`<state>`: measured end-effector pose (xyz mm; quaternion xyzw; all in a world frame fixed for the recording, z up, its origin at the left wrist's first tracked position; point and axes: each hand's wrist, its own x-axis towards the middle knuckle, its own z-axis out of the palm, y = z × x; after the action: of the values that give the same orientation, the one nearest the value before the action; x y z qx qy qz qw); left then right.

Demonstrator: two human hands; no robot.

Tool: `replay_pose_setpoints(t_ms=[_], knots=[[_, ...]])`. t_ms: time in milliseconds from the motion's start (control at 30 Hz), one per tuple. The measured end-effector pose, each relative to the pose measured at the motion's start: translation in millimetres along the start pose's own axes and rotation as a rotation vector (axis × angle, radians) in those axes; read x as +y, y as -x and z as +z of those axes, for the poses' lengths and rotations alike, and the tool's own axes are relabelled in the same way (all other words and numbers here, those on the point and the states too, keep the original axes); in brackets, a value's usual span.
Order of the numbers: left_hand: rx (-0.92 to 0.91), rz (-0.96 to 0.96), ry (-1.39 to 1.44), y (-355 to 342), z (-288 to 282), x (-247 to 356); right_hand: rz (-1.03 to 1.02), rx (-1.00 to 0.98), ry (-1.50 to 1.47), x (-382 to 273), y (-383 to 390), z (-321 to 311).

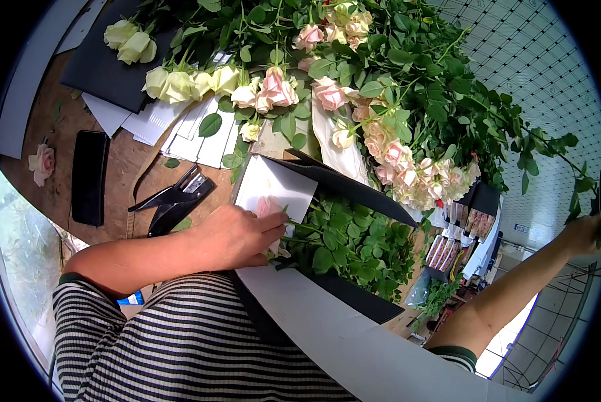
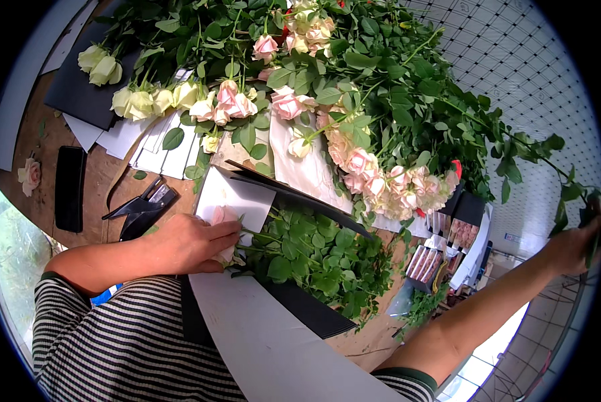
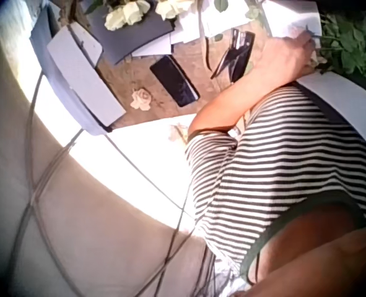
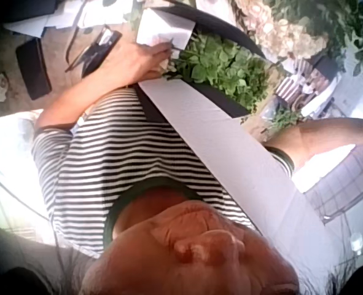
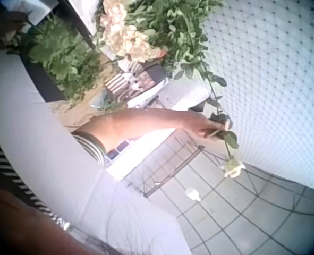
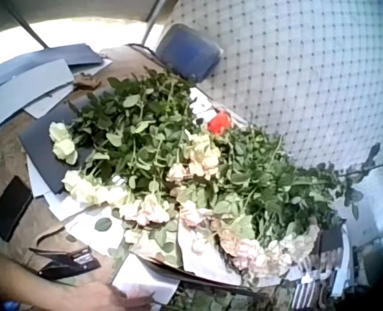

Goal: The person arranges light-colored roses and greenery into a black rectangular box, folding white and black paper around the stems and securing the arrangement. The person then closes the box and places it on the table.

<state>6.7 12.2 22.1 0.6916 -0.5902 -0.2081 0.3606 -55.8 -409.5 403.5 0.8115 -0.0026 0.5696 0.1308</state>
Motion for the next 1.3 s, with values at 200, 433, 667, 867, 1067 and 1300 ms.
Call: replay_pose_setpoints(t_ms=[200,433,667,867,1067,1300], knots=[[-0.069,-0.003,-0.016,-1,-1,0,-0.059,-0.315,-0.323,-41,39,50],[-0.061,-0.017,-0.039,3,2,0,-0.269,-1.008,-0.200,-94,149,162],[-0.053,-0.019,-0.050,2,4,-1,0.031,-0.473,0.060,20,83,168],[-0.061,-0.002,-0.069,1,3,-4,0.403,-0.420,-0.820,-43,19,79],[-0.047,0.071,-0.079,-2,-1,1,-0.182,-0.721,0.116,78,78,101],[-0.065,0.074,-0.075,3,6,-5,-0.195,-0.200,-0.512,-81,78,59]])
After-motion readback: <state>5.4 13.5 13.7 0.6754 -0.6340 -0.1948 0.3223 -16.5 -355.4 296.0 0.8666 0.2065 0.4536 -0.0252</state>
